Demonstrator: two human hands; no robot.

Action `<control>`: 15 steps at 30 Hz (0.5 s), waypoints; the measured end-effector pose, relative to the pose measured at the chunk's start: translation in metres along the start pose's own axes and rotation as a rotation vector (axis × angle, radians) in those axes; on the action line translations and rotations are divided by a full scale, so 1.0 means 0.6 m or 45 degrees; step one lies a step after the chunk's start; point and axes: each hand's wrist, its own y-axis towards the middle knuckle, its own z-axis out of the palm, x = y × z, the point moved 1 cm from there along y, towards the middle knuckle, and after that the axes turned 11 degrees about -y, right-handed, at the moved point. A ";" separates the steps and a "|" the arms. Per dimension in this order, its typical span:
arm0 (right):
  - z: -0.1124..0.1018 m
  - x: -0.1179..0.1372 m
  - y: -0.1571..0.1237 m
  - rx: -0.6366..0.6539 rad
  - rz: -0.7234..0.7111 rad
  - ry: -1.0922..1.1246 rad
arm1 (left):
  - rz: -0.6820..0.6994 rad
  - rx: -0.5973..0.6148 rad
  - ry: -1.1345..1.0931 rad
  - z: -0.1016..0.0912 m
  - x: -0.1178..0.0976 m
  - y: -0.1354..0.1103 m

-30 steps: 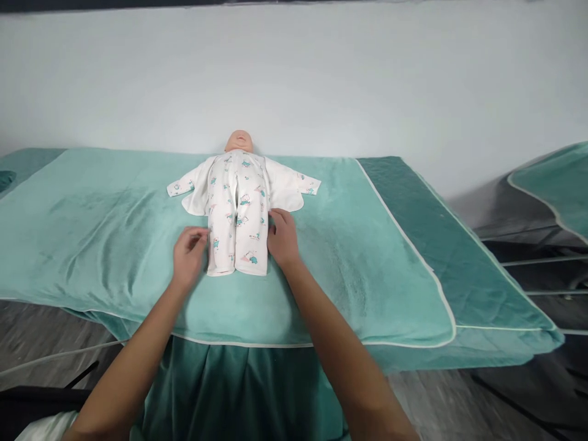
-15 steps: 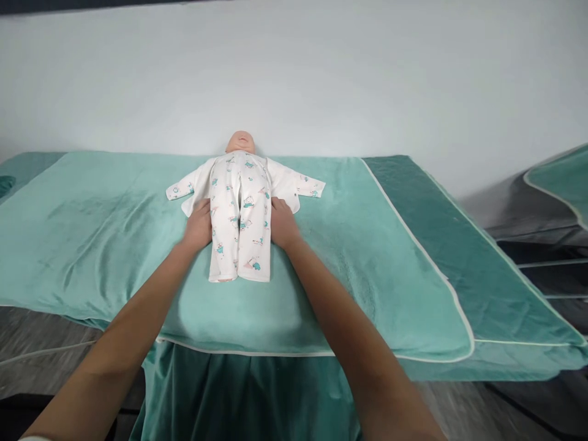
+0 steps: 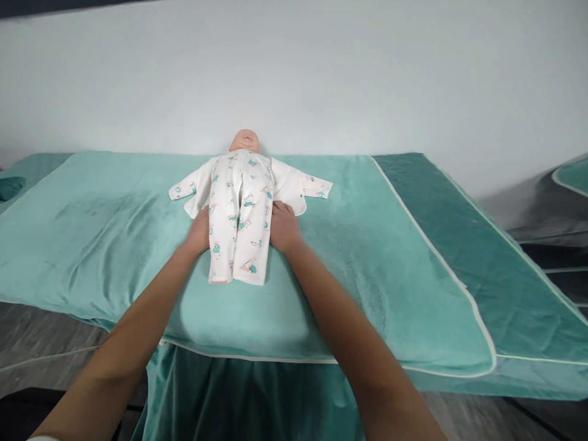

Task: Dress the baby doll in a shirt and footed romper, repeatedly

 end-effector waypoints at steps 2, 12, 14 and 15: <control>-0.003 0.004 0.002 -0.038 -0.012 -0.025 | -0.030 -0.029 -0.001 0.000 0.001 0.000; -0.020 0.009 -0.009 -0.077 0.036 -0.152 | -0.273 -0.105 0.035 -0.006 -0.016 0.001; -0.024 0.009 -0.014 -0.113 0.041 -0.132 | -0.264 -0.095 0.050 -0.006 -0.015 0.001; -0.025 0.009 -0.015 -0.125 0.036 -0.113 | -0.247 -0.090 0.054 -0.006 -0.015 0.001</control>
